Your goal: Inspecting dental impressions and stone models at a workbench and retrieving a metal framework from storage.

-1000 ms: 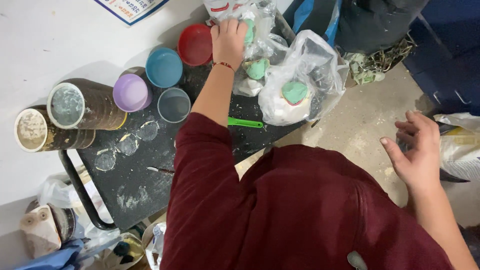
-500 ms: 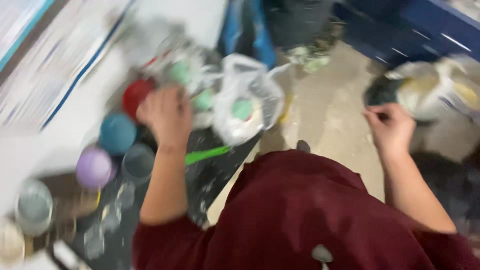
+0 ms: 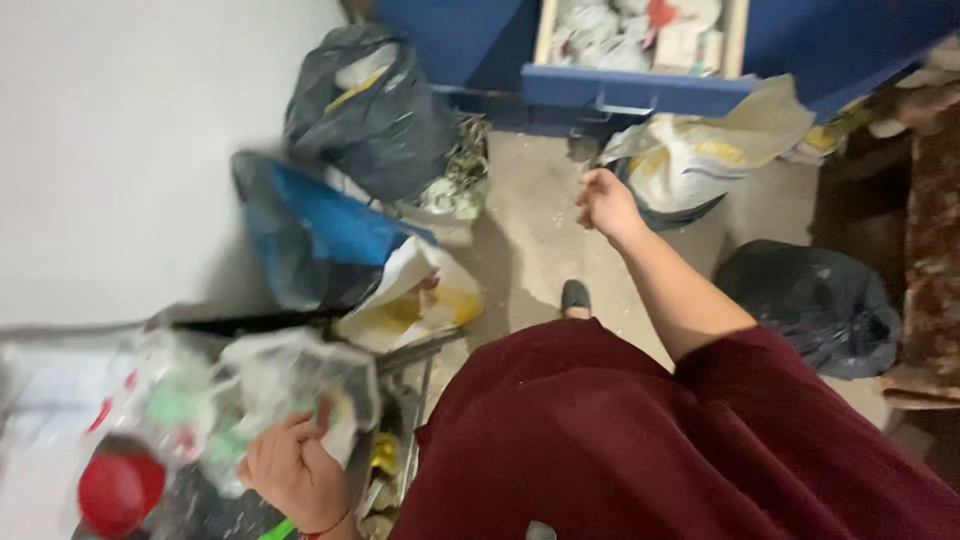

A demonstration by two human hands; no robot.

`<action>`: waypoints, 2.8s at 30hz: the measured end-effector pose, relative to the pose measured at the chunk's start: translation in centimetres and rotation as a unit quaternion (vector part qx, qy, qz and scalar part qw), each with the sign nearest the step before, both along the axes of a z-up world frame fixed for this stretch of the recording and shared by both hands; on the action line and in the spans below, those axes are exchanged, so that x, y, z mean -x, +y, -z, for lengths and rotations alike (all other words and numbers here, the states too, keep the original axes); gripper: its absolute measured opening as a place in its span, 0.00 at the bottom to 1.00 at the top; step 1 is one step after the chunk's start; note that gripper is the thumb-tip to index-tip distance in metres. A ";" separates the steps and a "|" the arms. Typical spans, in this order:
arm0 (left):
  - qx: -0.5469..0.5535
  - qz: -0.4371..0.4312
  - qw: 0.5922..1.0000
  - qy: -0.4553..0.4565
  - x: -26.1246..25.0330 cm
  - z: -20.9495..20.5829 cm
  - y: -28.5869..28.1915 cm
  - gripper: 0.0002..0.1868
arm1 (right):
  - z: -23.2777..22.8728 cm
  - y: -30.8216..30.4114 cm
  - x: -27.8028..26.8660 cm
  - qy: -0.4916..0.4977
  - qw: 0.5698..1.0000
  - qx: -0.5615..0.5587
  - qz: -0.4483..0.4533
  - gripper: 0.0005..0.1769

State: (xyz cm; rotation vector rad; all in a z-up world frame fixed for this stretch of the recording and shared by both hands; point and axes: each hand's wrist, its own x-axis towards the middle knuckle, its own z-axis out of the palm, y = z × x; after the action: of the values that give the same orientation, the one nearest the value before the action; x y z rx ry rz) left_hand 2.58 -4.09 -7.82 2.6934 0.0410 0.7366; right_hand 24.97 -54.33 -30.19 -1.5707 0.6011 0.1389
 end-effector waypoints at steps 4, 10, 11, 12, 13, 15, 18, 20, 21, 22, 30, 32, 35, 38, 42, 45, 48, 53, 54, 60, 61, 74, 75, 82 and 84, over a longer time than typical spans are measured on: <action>0.092 -0.026 0.994 0.054 -6.0 1.3 -8.0 0.12 | -0.1 -8.5 -7.2 0.060 0.966 -0.218 0.129 0.14; 0.109 -0.024 0.982 0.153 -11.4 -1.4 -20.9 0.27 | 0.0 -18.5 -14.7 0.022 0.868 -0.422 0.261 0.38; 0.172 -0.120 0.948 0.238 -11.6 -1.1 -22.1 0.13 | -1.8 -18.7 -14.5 -0.006 0.863 -0.449 0.233 0.42; 0.234 -0.216 0.894 0.314 -11.5 -0.7 -23.2 0.15 | -3.7 -18.6 -14.4 -0.035 0.855 -0.476 0.201 0.51; 0.237 -0.228 0.891 0.311 -11.7 -0.7 -23.8 0.15 | -2.8 -19.5 -14.6 -0.028 0.857 -0.478 0.190 0.51; 0.202 -0.233 0.889 0.339 -11.5 -0.5 -24.9 0.27 | -1.2 -20.7 -15.8 -0.004 0.792 -0.588 0.164 0.40; 0.294 -0.225 0.879 0.301 -11.4 -0.4 -25.4 0.33 | -1.0 -22.8 -20.7 -0.087 0.786 -0.579 0.199 0.31; 0.337 -0.261 0.858 0.288 -11.4 -1.7 -27.0 0.30 | -0.4 -23.7 -24.3 -0.104 0.791 -0.572 0.189 0.26; 0.375 -0.280 0.839 0.278 -11.5 -2.4 -27.8 0.28 | -0.2 -24.1 -26.1 -0.132 0.793 -0.563 0.192 0.21; 0.379 -0.291 0.836 0.271 -10.4 -1.1 -27.4 0.28 | 1.2 -25.0 -28.3 -0.125 0.795 -0.566 0.179 0.21; 0.394 -0.177 0.884 0.178 -7.5 2.9 -27.6 0.28 | -1.1 -24.5 -33.3 -0.159 0.816 -0.476 0.288 0.75; 0.462 -0.197 0.846 0.180 -8.6 2.1 -28.1 0.33 | 0.7 -23.9 -32.3 -0.164 0.835 -0.454 0.263 0.61; 0.538 -0.151 0.819 0.134 -9.8 3.0 -28.0 0.33 | -5.5 -17.6 -27.0 -0.208 0.905 -0.365 0.071 0.26; 0.598 -0.045 0.793 0.109 -12.7 2.0 -28.1 0.39 | -9.5 -7.0 -19.9 -0.340 0.903 -0.105 -0.242 0.06; 0.888 -0.003 0.459 -0.014 -16.4 3.6 -28.5 0.42 | -16.7 7.9 -7.1 -0.153 0.742 0.126 -0.640 0.34; 0.875 0.043 0.482 0.001 -15.4 3.4 -28.0 0.43 | -16.9 12.5 -0.2 -0.663 0.503 -0.034 -0.553 0.28; 0.855 0.101 0.509 0.016 -13.6 3.4 -27.4 0.45 | -18.5 14.1 -4.0 -0.654 0.433 0.005 -0.621 0.47; 0.834 0.134 0.534 0.025 -10.7 4.4 -25.8 0.46 | 9.5 8.2 -5.6 -0.390 0.651 0.244 -0.604 0.16; 0.830 0.133 0.542 0.024 -10.5 4.5 -25.3 0.46 | 18.5 9.7 -7.0 -0.427 0.615 0.378 -0.544 0.22; 0.837 -0.050 0.542 -0.043 -6.6 12.7 -20.3 0.09 | 6.1 1.5 -2.8 -0.166 0.769 0.395 -0.474 0.08; 0.838 -0.056 0.542 -0.044 -6.2 13.3 -19.8 0.09 | 4.8 1.1 -2.7 -0.164 0.767 0.393 -0.479 0.08; 0.710 -0.168 0.682 0.046 -6.4 14.4 -19.2 0.19 | 5.7 -3.6 -3.7 0.032 0.742 0.494 -0.451 0.17; 0.689 -0.174 0.701 0.061 -6.8 14.2 -19.4 0.14 | 4.6 -3.1 -4.0 0.002 0.764 0.468 -0.445 0.11; 0.621 -0.121 0.751 0.188 -8.6 15.6 -20.2 0.34 | 7.9 -1.1 -10.9 -0.119 0.801 0.328 -0.487 0.23; 0.696 -0.135 0.682 0.181 -10.4 15.7 -20.9 0.39 | 9.6 -0.3 -14.3 -0.070 0.819 0.309 -0.478 0.24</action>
State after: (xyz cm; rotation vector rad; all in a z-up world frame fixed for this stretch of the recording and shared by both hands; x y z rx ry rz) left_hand 12.98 -25.00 -23.52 1.2539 0.7678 0.0411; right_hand 39.29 -54.58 -39.76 -2.3840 -0.3721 0.6246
